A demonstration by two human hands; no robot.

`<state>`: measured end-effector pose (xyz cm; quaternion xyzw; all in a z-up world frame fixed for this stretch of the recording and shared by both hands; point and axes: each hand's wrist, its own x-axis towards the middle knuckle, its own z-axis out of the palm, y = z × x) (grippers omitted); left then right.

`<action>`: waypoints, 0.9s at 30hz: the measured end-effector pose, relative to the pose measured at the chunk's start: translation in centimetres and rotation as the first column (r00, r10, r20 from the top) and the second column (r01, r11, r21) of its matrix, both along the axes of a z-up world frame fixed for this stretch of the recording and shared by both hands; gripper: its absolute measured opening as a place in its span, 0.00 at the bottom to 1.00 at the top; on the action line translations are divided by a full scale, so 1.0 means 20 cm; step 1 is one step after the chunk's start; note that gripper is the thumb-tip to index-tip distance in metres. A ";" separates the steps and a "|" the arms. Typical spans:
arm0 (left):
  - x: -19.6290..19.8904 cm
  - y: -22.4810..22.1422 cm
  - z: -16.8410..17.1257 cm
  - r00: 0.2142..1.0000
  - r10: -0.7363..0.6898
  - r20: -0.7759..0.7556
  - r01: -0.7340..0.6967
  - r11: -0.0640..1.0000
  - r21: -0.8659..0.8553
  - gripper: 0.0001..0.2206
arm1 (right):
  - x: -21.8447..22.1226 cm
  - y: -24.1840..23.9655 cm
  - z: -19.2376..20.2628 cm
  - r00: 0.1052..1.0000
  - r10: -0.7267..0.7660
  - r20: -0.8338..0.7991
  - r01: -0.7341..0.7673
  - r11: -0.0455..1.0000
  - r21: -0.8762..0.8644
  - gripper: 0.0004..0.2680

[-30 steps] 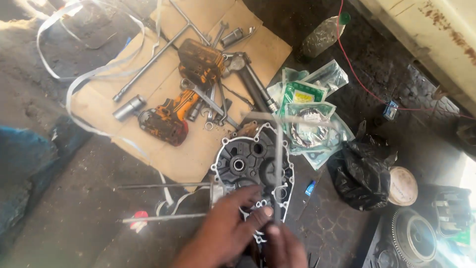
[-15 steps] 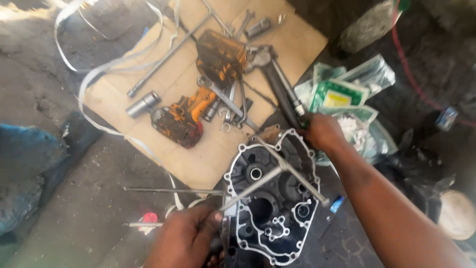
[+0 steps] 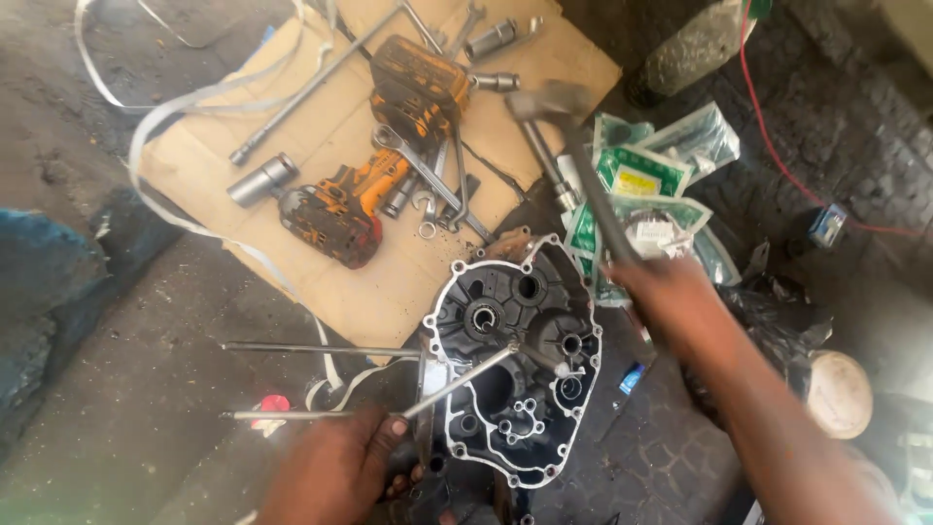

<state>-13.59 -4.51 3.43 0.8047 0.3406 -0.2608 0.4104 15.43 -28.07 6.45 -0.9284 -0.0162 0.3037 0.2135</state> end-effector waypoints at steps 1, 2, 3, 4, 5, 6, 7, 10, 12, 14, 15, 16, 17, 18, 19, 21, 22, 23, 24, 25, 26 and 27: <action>-0.03 -0.01 -0.03 0.999 0.002 0.045 -0.001 0.999 -0.038 0.16 | -0.12 -0.07 0.07 0.995 -0.101 -0.024 0.101 0.995 -0.002 0.17; -0.06 -0.02 -0.05 0.996 0.007 0.091 0.000 0.997 -0.076 0.16 | -0.24 -0.14 0.13 0.979 -0.200 -0.048 0.200 0.980 -0.005 0.20; -0.06 -0.02 -0.07 0.995 0.010 0.099 -0.002 0.997 -0.076 0.16 | -0.32 -0.25 0.16 0.980 -0.197 -0.040 0.197 0.980 -0.004 0.20; -0.06 -0.03 -0.09 0.966 0.054 0.253 -0.021 0.991 -0.131 0.14 | -0.39 -0.37 0.19 0.981 -0.193 0.011 0.190 0.972 0.138 0.16; -0.08 -0.05 -0.10 0.915 0.104 0.390 -0.030 0.981 -0.191 0.13 | -0.49 -0.50 0.22 0.979 -0.197 0.055 0.176 0.946 0.271 0.14; -0.10 -0.06 -0.11 0.915 0.105 0.390 -0.029 0.980 -0.196 0.13 | -0.54 -0.61 0.21 0.979 -0.198 0.056 0.176 0.948 0.267 0.14; -0.10 -0.07 -0.12 0.936 0.087 0.340 -0.027 0.984 -0.179 0.13 | -0.61 -0.74 0.20 0.969 -0.245 0.022 0.219 0.899 0.378 0.14; -0.09 -0.07 -0.12 0.952 0.100 0.290 -0.043 0.979 -0.197 0.14 | -0.77 -1.15 0.04 0.953 -0.293 0.079 0.225 0.857 0.464 0.15; -0.07 -0.06 -0.12 0.949 0.146 0.279 -0.081 0.970 -0.230 0.15 | -0.80 -1.27 -0.03 0.946 -0.280 0.162 0.184 0.879 0.440 0.17; -0.10 -0.07 -0.13 0.972 0.104 0.212 -0.071 0.984 -0.162 0.18 | -0.80 -1.25 -0.01 0.932 -0.345 0.114 0.279 0.879 0.386 0.17; -0.10 -0.07 -0.13 0.971 0.106 0.212 -0.072 0.984 -0.163 0.18 | -0.80 -1.22 -0.01 0.932 -0.344 0.115 0.277 0.880 0.386 0.17; -0.09 -0.07 -0.13 0.973 0.149 0.178 -0.107 0.967 -0.230 0.18 | -0.80 -1.20 -0.02 0.913 -0.401 0.080 0.352 0.870 0.346 0.18; -0.08 -0.07 -0.13 0.972 0.187 0.142 -0.138 0.945 -0.297 0.19 | -0.81 -1.17 -0.01 0.886 -0.460 0.050 0.426 0.853 0.303 0.19; -0.08 -0.07 -0.15 0.972 0.184 0.144 -0.135 0.945 -0.299 0.19 | -0.82 -1.15 -0.02 0.885 -0.463 0.053 0.427 0.852 0.302 0.19; -0.10 -0.07 -0.17 0.964 0.139 0.226 -0.091 0.973 -0.212 0.18 | -0.82 -1.11 -0.02 0.857 -0.515 0.022 0.493 0.832 0.253 0.20; -0.12 -0.07 -0.17 0.951 0.088 0.296 -0.054 0.991 -0.123 0.18 | -0.83 -1.06 -0.03 0.825 -0.565 -0.008 0.555 0.808 0.196 0.21; -0.12 -0.07 -0.14 0.966 0.095 0.239 -0.057 0.985 -0.164 0.20 | -0.84 -1.04 -0.02 0.786 -0.617 -0.032 0.615 0.776 0.139 0.23; -0.08 -0.06 -0.12 0.976 0.091 0.200 -0.050 0.978 -0.204 0.21 | -0.84 -1.02 -0.01 0.738 -0.673 -0.039 0.674 0.733 0.094 0.25; -0.07 -0.07 -0.12 0.973 0.086 0.212 -0.041 0.977 -0.207 0.21 | -0.84 -1.01 -0.01 0.735 -0.678 -0.028 0.677 0.729 0.101 0.25; -0.06 -0.08 -0.12 0.971 0.132 0.197 -0.081 0.965 -0.247 0.19 | -0.83 -1.01 0.00 0.700 -0.714 -0.024 0.713 0.697 0.072 0.26; -0.06 -0.09 -0.12 0.968 0.177 0.180 -0.121 0.950 -0.287 0.17 | -0.83 -1.01 0.01 0.664 -0.748 -0.020 0.748 0.663 0.043 0.27; -0.06 -0.10 -0.13 0.968 0.176 0.179 -0.119 0.950 -0.289 0.17 | -0.86 -1.02 0.00 0.662 -0.749 -0.018 0.749 0.661 0.041 0.27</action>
